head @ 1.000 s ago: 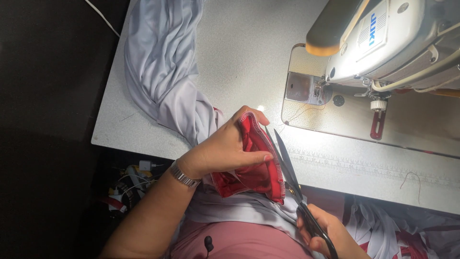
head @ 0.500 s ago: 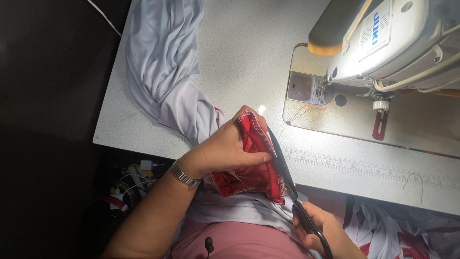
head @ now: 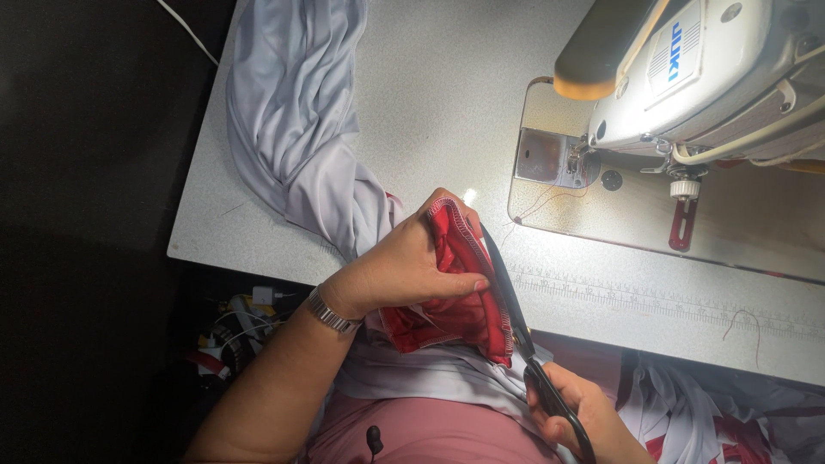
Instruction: Trimming loose threads from a red and white garment and inspecting the seams for quality control at a sewing workstation.
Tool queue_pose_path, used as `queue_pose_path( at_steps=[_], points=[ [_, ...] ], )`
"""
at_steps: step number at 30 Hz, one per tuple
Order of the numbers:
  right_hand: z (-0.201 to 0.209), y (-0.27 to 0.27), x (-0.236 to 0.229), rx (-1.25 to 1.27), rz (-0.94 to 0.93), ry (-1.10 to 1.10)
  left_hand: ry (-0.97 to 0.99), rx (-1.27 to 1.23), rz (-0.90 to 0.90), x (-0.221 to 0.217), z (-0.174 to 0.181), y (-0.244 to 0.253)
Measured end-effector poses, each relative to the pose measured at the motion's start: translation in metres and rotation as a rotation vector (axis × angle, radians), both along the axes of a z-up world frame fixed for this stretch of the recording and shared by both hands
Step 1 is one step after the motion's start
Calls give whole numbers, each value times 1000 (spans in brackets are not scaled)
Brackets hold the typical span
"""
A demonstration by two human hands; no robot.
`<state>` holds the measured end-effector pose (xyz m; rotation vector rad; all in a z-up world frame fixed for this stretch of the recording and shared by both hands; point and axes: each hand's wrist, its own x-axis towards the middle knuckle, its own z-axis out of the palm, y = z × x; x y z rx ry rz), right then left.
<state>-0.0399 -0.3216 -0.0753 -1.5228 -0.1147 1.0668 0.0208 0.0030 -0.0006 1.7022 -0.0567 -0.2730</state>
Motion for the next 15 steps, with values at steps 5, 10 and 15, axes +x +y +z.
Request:
queue_pose_path(
  at_steps=[5, 10, 15],
  points=[
    [-7, -6, -1, -43, 17, -41, -41, -7, -5, -1, -7, 0],
    [-14, -11, -3, -74, -12, 7, -10, 11, -3, -1, -3, 0],
    [-24, -15, -6, -8, -54, 78, -3, 2, -15, -2, 0, 2]
  ],
)
